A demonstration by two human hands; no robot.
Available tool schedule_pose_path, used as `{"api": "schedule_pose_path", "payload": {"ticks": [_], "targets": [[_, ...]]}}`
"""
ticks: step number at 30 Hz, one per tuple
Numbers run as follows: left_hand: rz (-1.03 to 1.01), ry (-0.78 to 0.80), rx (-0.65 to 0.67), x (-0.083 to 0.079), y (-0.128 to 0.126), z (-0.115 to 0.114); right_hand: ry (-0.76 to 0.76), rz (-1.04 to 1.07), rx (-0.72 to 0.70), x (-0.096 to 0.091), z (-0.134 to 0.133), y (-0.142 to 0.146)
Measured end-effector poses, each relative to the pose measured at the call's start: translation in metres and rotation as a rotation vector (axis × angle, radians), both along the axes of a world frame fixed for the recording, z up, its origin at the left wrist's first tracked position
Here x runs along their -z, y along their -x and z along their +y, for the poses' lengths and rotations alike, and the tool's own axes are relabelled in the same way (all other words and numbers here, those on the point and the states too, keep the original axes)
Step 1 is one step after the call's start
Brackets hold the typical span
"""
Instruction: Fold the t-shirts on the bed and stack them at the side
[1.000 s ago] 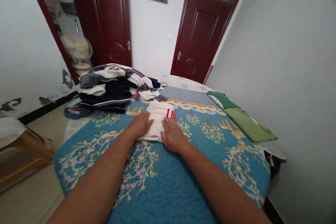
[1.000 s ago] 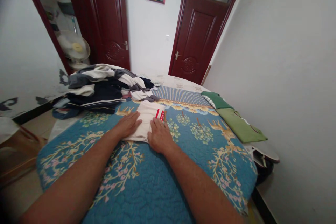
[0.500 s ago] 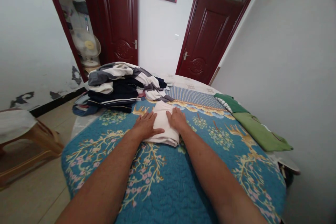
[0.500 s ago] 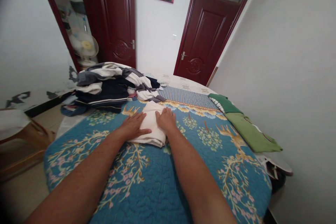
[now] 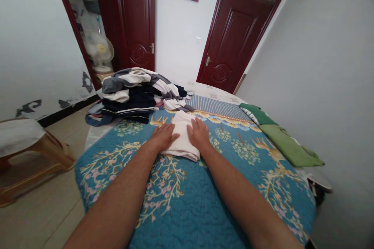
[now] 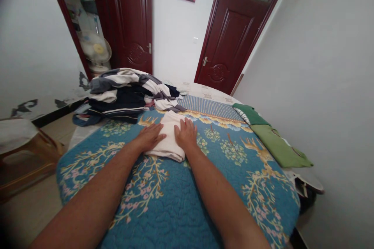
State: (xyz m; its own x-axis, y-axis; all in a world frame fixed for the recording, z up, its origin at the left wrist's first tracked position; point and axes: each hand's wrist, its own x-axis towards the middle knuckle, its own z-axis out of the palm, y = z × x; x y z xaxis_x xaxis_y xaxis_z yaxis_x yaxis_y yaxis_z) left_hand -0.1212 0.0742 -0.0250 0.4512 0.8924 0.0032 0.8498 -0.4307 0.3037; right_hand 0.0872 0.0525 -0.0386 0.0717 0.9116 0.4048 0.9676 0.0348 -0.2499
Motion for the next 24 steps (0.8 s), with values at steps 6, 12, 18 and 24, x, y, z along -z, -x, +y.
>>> {"api": "schedule_pose_path", "payload": {"ticks": [6,12,18,24], "targets": [[-0.018,-0.069,-0.010,-0.002,-0.002,-0.002,0.028,-0.068,-0.065,0.014,-0.068,0.014],[-0.177,-0.273,0.280,-0.008,-0.015,-0.012,-0.046,0.138,-0.040,0.009,-0.094,0.011],[-0.064,-0.076,0.449,-0.025,-0.032,-0.041,0.053,0.751,-0.015,-0.012,-0.067,-0.020],[0.012,-0.033,0.440,-0.025,-0.038,-0.047,0.318,1.451,-0.052,-0.014,-0.062,-0.019]]}}
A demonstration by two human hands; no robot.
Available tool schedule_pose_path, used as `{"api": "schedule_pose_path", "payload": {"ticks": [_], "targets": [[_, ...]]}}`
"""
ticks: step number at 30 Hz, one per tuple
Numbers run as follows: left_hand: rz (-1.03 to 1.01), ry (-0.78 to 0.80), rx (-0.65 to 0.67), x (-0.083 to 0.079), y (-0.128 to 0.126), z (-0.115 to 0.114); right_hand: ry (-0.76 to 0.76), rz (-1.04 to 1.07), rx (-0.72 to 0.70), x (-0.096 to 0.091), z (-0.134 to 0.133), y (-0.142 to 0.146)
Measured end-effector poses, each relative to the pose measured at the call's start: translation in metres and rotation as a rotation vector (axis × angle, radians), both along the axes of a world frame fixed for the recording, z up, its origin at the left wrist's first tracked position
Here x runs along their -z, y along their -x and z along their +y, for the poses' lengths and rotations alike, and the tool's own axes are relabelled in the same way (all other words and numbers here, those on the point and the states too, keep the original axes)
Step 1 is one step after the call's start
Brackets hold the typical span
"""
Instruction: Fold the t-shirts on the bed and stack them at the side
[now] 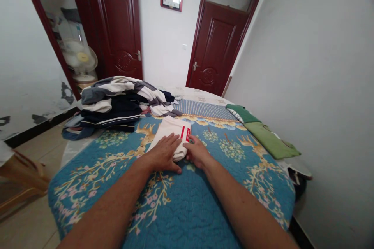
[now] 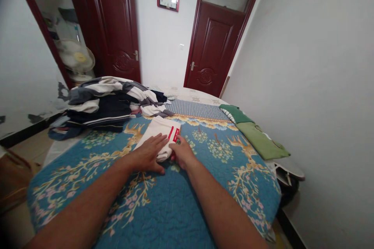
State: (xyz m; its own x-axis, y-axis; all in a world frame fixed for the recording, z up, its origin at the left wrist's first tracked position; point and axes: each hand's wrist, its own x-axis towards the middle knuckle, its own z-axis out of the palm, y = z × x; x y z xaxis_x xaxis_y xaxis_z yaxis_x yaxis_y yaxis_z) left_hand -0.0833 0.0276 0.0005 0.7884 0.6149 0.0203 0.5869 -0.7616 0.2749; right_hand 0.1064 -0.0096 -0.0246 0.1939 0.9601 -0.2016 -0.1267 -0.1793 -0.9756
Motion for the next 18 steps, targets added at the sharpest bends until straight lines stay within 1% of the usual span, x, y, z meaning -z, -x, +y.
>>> {"api": "schedule_pose_path", "payload": {"ticks": [2,4,7,9,10,12,13,15,16,18], "targets": [[-0.043,-0.043,-0.024,0.007,-0.005,0.000,-0.030,0.181,0.000,-0.001,0.000,0.004],[-0.133,-0.102,-0.065,0.014,-0.010,0.001,-0.083,0.263,0.006,-0.003,0.001,0.006],[-0.332,-0.164,-0.109,0.018,-0.013,0.003,-0.138,0.279,-0.044,-0.006,0.005,0.002],[-0.483,-0.137,-0.092,0.013,-0.011,0.006,-0.162,0.244,-0.089,-0.004,0.008,-0.005],[-0.561,-0.094,-0.075,0.009,-0.009,0.008,-0.180,0.204,-0.087,-0.003,0.010,-0.010],[-0.729,0.040,-0.067,0.000,-0.006,0.010,-0.241,0.049,0.001,0.002,0.015,-0.022],[-0.824,0.126,-0.093,-0.005,-0.004,0.011,-0.278,-0.053,0.074,0.004,0.018,-0.029],[-1.047,0.326,-0.210,-0.015,-0.002,0.009,-0.341,-0.205,0.188,0.007,0.022,-0.041],[-1.161,0.441,-0.281,-0.019,-0.002,0.007,-0.371,-0.220,0.206,0.007,0.024,-0.047],[-1.313,0.694,-0.374,-0.025,0.000,0.003,-0.430,-0.128,0.168,0.003,0.024,-0.056]]}}
